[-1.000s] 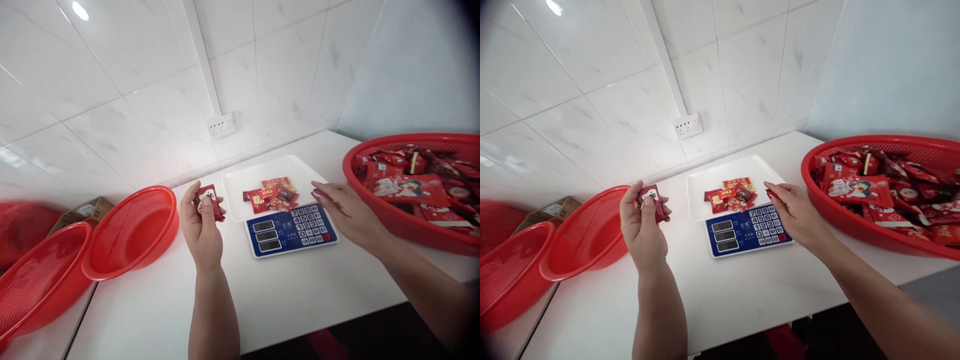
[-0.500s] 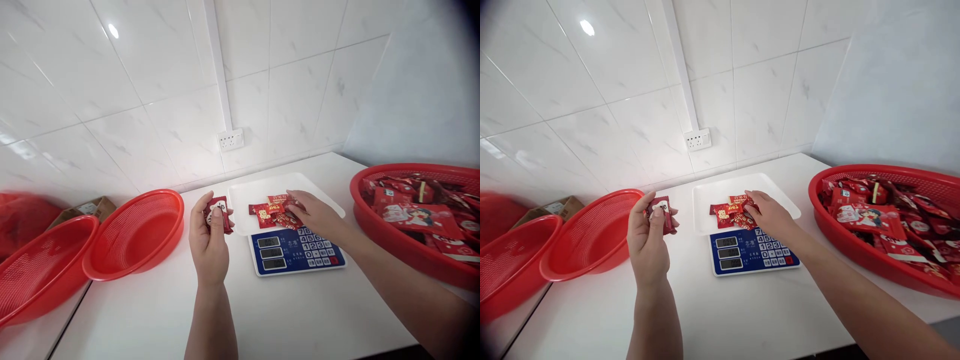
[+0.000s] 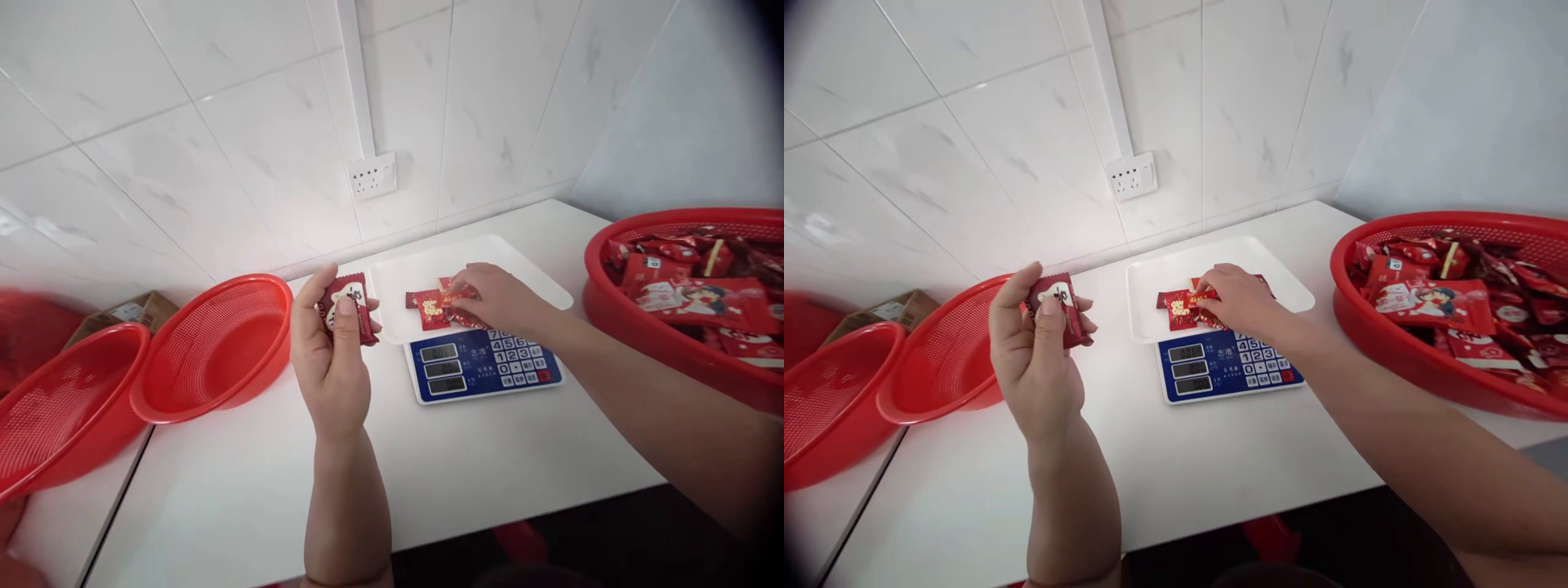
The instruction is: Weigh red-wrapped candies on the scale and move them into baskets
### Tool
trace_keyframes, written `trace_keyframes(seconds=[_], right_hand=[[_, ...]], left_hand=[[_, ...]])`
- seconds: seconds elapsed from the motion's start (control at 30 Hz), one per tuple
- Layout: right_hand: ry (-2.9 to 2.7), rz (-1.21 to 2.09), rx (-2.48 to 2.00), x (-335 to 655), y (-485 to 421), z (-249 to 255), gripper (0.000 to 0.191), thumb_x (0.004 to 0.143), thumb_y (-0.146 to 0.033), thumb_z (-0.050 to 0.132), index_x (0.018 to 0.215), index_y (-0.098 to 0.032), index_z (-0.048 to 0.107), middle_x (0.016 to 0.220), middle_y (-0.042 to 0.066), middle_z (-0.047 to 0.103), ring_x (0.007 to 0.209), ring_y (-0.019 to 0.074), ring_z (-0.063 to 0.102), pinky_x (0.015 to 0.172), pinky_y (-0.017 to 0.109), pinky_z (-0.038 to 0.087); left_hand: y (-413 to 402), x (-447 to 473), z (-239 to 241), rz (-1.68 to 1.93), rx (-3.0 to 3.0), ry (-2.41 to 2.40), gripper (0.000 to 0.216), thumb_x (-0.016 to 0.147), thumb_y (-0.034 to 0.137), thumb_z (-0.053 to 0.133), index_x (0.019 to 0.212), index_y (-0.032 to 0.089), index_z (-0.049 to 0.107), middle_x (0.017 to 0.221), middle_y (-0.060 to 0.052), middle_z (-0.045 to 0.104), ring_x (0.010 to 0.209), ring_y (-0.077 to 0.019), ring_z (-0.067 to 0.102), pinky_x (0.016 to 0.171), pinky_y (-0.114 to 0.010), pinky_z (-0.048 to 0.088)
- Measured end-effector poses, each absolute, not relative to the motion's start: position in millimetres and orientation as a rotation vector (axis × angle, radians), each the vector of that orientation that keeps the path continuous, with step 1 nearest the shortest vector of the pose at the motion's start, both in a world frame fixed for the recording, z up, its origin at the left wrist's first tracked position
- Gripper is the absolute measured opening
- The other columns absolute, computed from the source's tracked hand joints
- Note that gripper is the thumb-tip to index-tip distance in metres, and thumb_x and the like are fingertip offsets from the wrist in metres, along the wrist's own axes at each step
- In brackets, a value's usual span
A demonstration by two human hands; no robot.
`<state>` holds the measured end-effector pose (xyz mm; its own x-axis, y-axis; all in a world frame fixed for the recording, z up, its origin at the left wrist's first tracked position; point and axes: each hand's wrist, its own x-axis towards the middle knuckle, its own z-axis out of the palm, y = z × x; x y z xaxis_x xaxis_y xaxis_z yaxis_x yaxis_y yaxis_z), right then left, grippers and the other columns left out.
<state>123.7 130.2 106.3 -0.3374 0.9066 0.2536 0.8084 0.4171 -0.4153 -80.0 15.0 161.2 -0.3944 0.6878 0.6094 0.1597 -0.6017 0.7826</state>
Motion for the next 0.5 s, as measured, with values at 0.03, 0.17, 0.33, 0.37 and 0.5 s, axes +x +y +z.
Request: trace_keyframes(seconds=[0.03,0.17,0.33,0.37,0.5], right_hand=[[-2.186,0.324,-1.494,123,127,110,0.017,0.083,-0.032,0.051,0.089,-0.021,0.063,0.105,0.008,0.065,0.101,0.0262,0.058,0.084,0.044,0.048],[-1.966,0.413,-1.601,126,112,119,0.014,0.086,-0.029,0.049,0.085,-0.022,0.06,0.092,0.005,0.068,0.088,0.0237,0.06,0.077,0.041,0.047],[-1.798,0.435,-1.552,136,102,120,0.015,0.084,-0.035,0.052,0.088,-0.024,0.062,0.092,0.004,0.069,0.085,0.0231,0.062,0.074,0.038,0.047],[-1.828,0.438,-1.529,136,101,119,0.018,0.084,-0.037,0.051,0.09,-0.025,0.063,0.093,0.004,0.069,0.087,0.0233,0.062,0.075,0.038,0.047],[-2.154,0.352,-1.38,129,99,108,0.027,0.082,-0.045,0.054,0.094,-0.026,0.067,0.104,0.004,0.068,0.103,0.0269,0.058,0.091,0.045,0.041]], left_hand=[[15,-80,161,2.06,1.475,1.151,0.026,0.09,0.028,0.053,0.116,0.024,0.057,0.097,-0.005,0.064,0.076,-0.0128,0.064,0.055,-0.021,0.052],[17,-79,162,2.061,1.489,1.152,0.026,0.09,0.028,0.054,0.115,0.023,0.057,0.103,-0.005,0.062,0.075,-0.0121,0.064,0.056,-0.021,0.052],[19,-76,160,2.039,1.504,1.142,0.026,0.09,0.028,0.054,0.115,0.023,0.056,0.103,-0.005,0.062,0.076,-0.0124,0.064,0.056,-0.021,0.052],[19,-75,160,2.035,1.506,1.139,0.026,0.09,0.028,0.054,0.116,0.023,0.056,0.101,-0.005,0.062,0.076,-0.0125,0.064,0.056,-0.021,0.052],[19,-73,160,2.009,1.517,1.162,0.027,0.09,0.029,0.054,0.117,0.024,0.056,0.1,-0.005,0.062,0.077,-0.013,0.064,0.055,-0.021,0.052]])
